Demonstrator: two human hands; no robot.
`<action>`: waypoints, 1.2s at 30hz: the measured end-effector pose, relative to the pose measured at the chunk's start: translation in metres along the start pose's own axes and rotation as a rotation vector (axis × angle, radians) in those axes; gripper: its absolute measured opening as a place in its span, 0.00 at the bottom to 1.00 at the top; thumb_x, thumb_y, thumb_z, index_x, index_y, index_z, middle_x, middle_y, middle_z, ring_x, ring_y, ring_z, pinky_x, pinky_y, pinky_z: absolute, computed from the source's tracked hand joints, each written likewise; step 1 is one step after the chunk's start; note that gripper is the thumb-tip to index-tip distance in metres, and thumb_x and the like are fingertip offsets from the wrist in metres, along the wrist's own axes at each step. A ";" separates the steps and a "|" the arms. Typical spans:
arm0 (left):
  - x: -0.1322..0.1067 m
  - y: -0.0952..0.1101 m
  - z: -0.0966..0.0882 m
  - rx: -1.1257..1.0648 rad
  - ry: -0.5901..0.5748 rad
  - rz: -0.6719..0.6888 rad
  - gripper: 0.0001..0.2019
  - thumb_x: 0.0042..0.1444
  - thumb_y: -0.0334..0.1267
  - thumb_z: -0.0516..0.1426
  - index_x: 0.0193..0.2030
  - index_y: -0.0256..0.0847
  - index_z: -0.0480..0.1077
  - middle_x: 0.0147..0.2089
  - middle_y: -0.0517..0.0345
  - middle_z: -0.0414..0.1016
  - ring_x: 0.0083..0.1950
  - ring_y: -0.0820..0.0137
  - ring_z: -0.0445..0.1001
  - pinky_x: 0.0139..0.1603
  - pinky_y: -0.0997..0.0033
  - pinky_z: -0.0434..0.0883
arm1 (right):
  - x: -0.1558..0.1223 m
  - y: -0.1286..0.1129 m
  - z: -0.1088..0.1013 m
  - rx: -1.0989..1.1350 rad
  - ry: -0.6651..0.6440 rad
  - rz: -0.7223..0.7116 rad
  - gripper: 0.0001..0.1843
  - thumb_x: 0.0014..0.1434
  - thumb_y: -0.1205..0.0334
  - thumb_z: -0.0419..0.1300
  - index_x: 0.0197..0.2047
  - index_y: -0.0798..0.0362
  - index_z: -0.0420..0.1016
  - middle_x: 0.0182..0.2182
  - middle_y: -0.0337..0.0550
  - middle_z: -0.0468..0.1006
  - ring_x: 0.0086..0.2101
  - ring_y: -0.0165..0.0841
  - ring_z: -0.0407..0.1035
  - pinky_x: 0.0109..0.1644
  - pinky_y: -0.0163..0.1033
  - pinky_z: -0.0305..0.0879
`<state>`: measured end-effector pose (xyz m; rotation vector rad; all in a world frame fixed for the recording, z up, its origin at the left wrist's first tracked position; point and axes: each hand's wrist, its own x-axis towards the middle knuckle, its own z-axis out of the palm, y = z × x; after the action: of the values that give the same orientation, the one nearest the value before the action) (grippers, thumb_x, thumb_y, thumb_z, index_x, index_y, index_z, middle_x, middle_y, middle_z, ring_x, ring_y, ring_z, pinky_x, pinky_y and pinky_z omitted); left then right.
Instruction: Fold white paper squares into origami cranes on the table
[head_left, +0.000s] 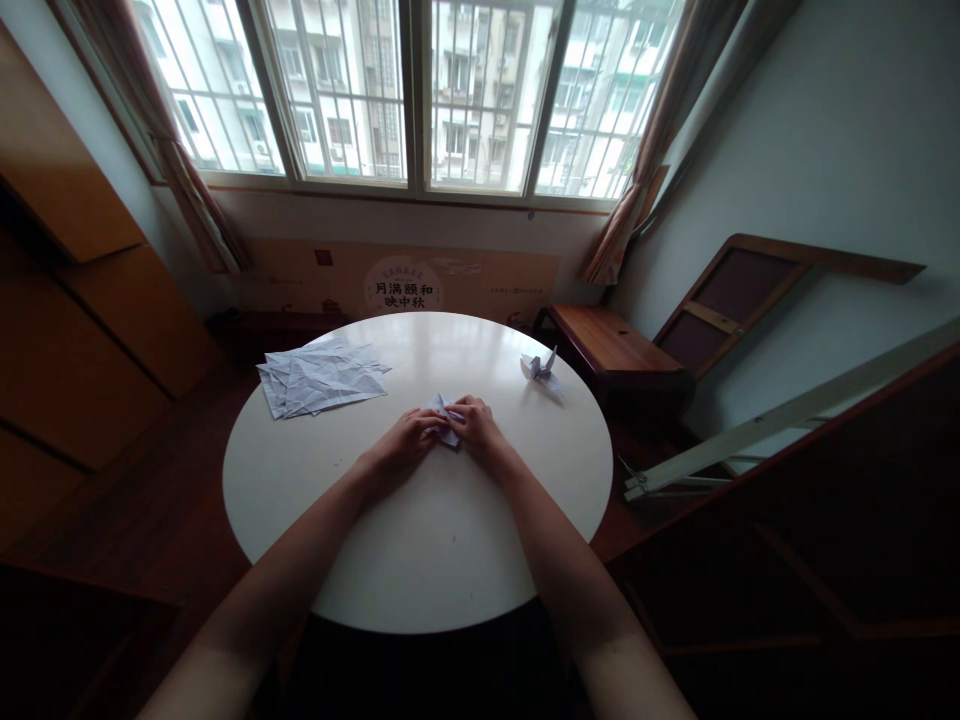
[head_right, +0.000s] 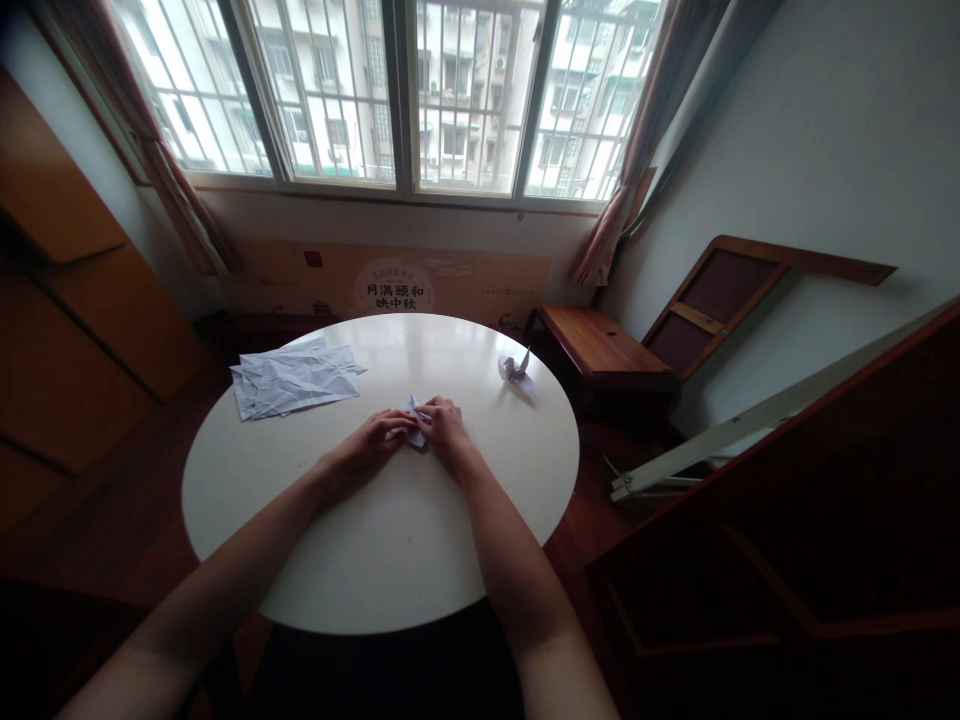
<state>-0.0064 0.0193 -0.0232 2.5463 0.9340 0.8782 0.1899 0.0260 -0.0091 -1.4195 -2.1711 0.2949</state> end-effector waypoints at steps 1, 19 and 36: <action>0.000 0.000 0.000 0.009 0.005 -0.011 0.14 0.57 0.31 0.55 0.49 0.44 0.75 0.52 0.53 0.76 0.55 0.65 0.72 0.60 0.62 0.64 | 0.000 0.001 0.001 0.001 -0.003 -0.010 0.15 0.60 0.55 0.59 0.49 0.45 0.78 0.44 0.45 0.75 0.46 0.38 0.67 0.53 0.41 0.59; -0.002 -0.007 -0.003 0.100 0.046 -0.134 0.12 0.58 0.31 0.54 0.44 0.44 0.77 0.51 0.53 0.77 0.52 0.64 0.74 0.60 0.58 0.65 | -0.002 0.002 -0.006 0.050 -0.093 -0.033 0.12 0.59 0.58 0.60 0.45 0.44 0.80 0.48 0.41 0.76 0.49 0.36 0.67 0.58 0.42 0.58; -0.001 -0.009 0.000 0.020 0.047 -0.075 0.18 0.51 0.22 0.54 0.44 0.44 0.78 0.49 0.53 0.78 0.50 0.66 0.75 0.58 0.61 0.68 | -0.002 -0.005 -0.008 0.087 -0.073 -0.027 0.09 0.58 0.61 0.60 0.39 0.44 0.82 0.46 0.39 0.78 0.50 0.36 0.68 0.57 0.42 0.58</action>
<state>-0.0110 0.0257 -0.0281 2.4995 1.0510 0.9149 0.1913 0.0214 -0.0008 -1.3493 -2.2055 0.4322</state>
